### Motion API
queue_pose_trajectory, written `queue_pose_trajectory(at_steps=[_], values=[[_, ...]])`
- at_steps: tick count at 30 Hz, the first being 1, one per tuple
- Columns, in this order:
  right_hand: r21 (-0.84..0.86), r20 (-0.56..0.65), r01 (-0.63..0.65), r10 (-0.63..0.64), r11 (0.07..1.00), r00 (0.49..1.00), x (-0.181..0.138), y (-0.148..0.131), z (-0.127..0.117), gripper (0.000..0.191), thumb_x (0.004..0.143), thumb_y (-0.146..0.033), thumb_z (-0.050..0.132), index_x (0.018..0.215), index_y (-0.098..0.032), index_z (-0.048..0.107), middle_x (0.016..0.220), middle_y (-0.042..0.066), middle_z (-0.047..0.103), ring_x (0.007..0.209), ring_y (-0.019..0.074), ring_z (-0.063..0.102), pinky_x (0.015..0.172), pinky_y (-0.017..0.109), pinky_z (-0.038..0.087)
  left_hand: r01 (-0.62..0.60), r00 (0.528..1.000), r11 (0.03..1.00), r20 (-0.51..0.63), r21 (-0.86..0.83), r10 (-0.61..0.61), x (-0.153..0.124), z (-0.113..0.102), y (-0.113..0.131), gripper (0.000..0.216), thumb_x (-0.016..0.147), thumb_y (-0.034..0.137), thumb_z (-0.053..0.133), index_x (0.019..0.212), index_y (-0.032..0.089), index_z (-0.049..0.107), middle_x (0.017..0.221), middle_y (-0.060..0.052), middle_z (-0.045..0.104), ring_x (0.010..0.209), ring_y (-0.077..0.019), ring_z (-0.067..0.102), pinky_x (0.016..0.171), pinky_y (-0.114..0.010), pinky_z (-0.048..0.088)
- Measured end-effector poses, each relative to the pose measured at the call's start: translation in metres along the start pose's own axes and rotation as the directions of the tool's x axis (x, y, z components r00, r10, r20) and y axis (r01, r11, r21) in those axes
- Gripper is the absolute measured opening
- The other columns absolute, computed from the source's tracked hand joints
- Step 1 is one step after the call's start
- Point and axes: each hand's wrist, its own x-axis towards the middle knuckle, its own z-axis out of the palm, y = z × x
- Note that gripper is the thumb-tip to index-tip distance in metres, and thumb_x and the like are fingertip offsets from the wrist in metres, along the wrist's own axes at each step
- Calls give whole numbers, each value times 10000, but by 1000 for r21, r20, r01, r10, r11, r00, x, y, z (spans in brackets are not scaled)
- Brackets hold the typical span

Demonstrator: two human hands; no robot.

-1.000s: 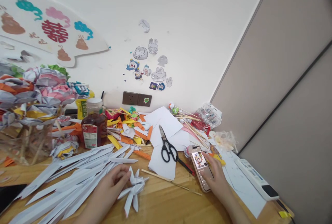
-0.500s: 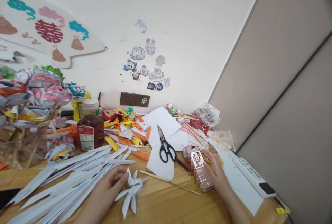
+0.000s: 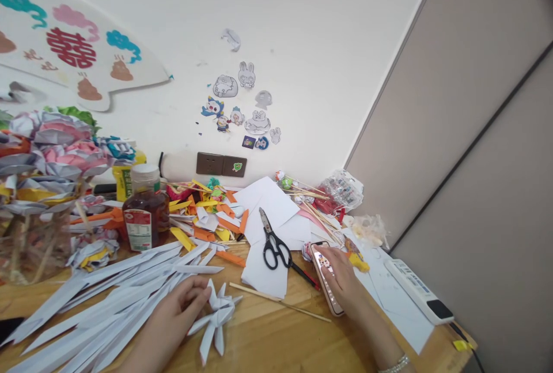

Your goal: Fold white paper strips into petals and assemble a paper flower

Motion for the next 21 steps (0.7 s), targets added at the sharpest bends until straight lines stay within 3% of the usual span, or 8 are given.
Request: queue_pose_trajectory(at_steps=[12,18,21], values=[[49,-121,-11,17,999,993,-4,7,1,377,913,-368,306,1249,-268,444,1158,73,516,1107,251,437,919,444,375,9,1000,1000,26,-21,-9,0,1,-3,286,637,512,600,706,235,581,549,20,646,570,-201,612,555,-256,466],[93,-281,-80,103,992,954,-8,23,6,370,898,-359,362,1241,-241,431,1171,89,509,1122,259,422,928,460,367,-1,1000,1000,25,-12,1,2,0,-9,277,653,503,598,725,237,586,576,17,654,604,-205,616,569,-252,467],[128,-266,-64,96,990,959,-11,25,5,344,900,-345,364,1212,-238,462,1156,86,521,1108,250,444,925,444,381,-1,999,1000,42,-14,2,1,-1,-9,271,672,500,592,742,238,593,586,15,662,612,-204,620,574,-253,468]])
